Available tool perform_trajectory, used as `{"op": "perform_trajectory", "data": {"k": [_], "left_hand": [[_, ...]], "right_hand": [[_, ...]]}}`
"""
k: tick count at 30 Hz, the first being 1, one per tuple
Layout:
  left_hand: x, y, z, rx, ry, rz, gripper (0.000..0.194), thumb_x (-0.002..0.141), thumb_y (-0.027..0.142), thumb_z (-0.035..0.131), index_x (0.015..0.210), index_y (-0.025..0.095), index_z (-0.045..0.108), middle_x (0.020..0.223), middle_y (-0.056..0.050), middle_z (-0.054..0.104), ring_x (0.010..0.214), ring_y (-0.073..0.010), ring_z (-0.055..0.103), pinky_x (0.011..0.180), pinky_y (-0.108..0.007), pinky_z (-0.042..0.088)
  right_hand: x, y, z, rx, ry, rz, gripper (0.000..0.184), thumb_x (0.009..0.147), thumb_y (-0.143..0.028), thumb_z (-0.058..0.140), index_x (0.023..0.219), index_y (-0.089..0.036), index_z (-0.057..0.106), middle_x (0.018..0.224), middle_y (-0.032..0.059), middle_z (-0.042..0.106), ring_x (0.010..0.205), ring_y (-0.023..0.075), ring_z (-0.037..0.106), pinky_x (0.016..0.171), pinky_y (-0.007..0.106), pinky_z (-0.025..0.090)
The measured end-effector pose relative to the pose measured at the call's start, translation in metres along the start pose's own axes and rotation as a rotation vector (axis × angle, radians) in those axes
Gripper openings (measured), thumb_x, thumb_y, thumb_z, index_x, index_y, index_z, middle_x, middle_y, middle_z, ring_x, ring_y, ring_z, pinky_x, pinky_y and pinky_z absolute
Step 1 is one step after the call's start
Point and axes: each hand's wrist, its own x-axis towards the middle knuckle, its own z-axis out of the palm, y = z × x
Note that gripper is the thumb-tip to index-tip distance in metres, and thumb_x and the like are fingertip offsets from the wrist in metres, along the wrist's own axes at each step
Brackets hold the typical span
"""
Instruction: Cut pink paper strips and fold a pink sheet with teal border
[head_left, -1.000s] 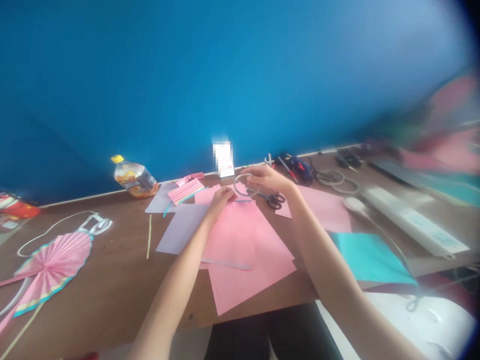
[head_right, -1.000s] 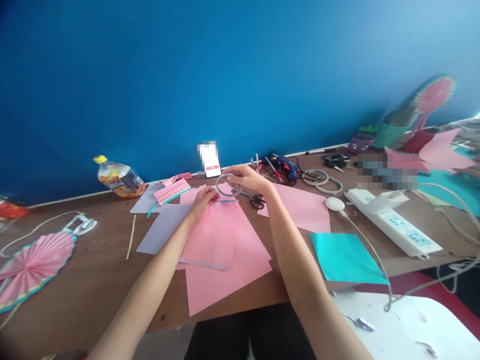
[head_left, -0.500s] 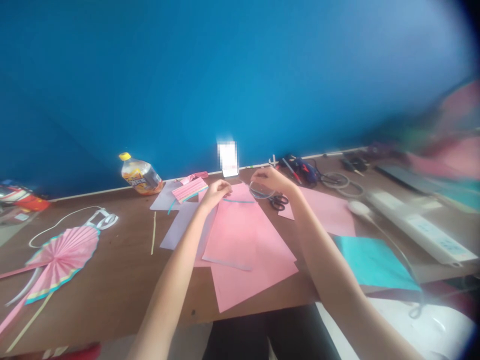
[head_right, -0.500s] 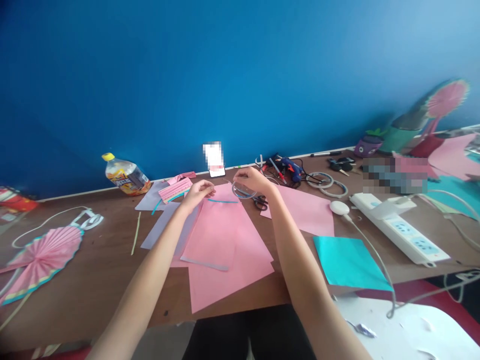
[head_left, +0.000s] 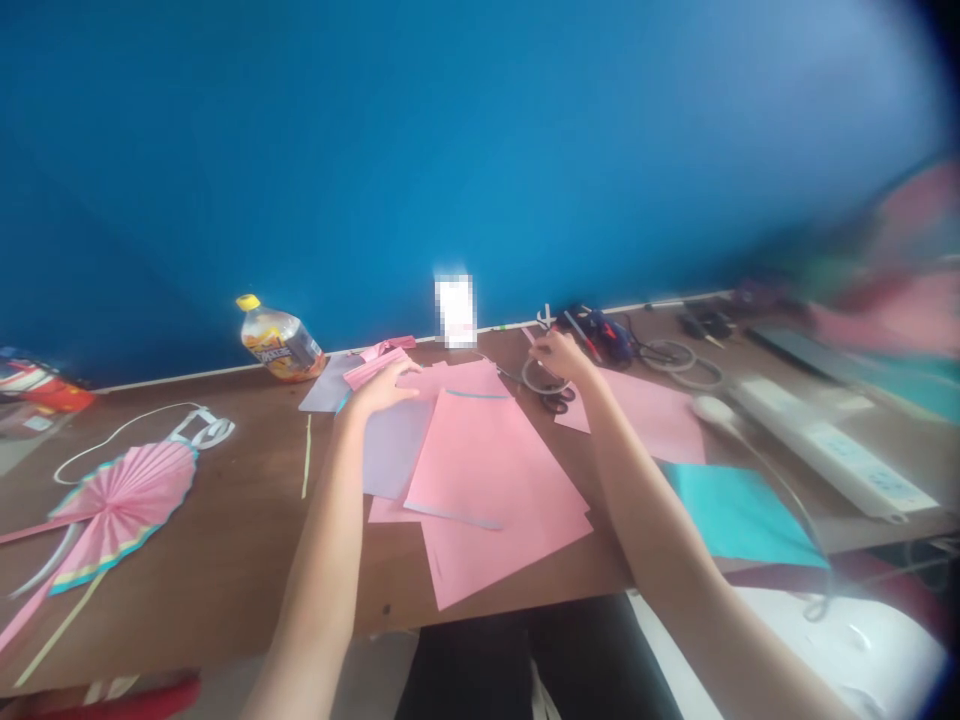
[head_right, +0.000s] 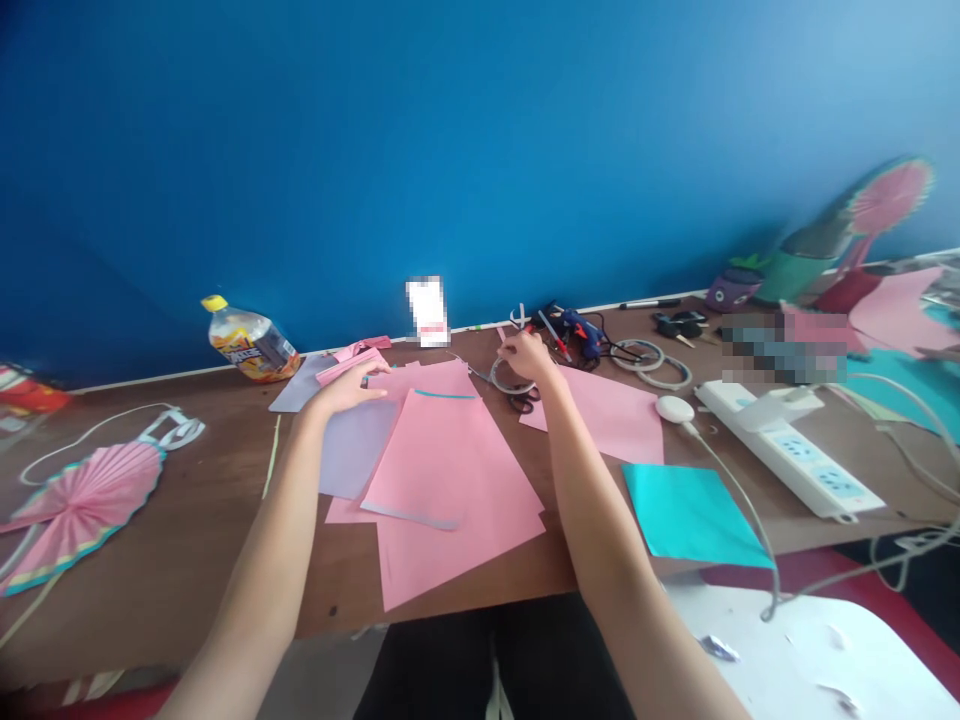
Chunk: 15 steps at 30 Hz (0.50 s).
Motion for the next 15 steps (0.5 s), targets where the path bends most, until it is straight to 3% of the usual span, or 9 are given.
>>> {"op": "perform_trajectory", "data": {"k": [3,6,11,15], "left_hand": [[-0.004,-0.012,-0.003,0.033,-0.059,-0.098,0.047,0.066,0.036,0.071,0.111,0.022,0.065,0.12,-0.008,0.064,0.107,-0.0268,0.06,0.09,-0.036,0.047],[-0.004,-0.023,-0.002,0.068,-0.074,-0.136,0.046,0.064,0.037,0.073,0.107,0.022,0.067,0.111,-0.009,0.067,0.094,-0.0253,0.062,0.08,-0.034,0.048],[-0.002,-0.033,-0.003,-0.013,-0.092,-0.139,0.046,0.058,0.031,0.074,0.103,0.021,0.068,0.108,-0.009,0.068,0.089,-0.0236,0.063,0.077,-0.032,0.047],[-0.009,-0.032,-0.011,-0.046,-0.155,-0.218,0.059,0.055,0.017,0.066,0.114,0.024,0.065,0.106,-0.007,0.067,0.088,-0.0229,0.062,0.073,-0.031,0.047]], "right_hand": [[0.0,0.006,0.007,-0.165,0.013,0.068,0.024,0.086,-0.032,0.052,0.09,-0.018,0.072,0.106,0.0145,0.066,0.105,0.0327,0.051,0.087,0.042,0.041],[0.001,-0.006,0.008,-0.178,0.038,0.063,0.029,0.089,-0.033,0.048,0.099,-0.019,0.071,0.116,0.016,0.062,0.11,0.0358,0.049,0.09,0.047,0.04],[0.001,-0.053,0.021,-0.104,-0.012,-0.166,0.027,0.088,-0.034,0.05,0.101,-0.021,0.069,0.115,0.013,0.062,0.114,0.0329,0.047,0.098,0.048,0.035],[-0.005,-0.081,0.042,-0.034,-0.187,-0.333,0.04,0.084,-0.041,0.059,0.121,-0.025,0.061,0.134,0.0112,0.052,0.124,0.0324,0.043,0.103,0.052,0.032]]}}
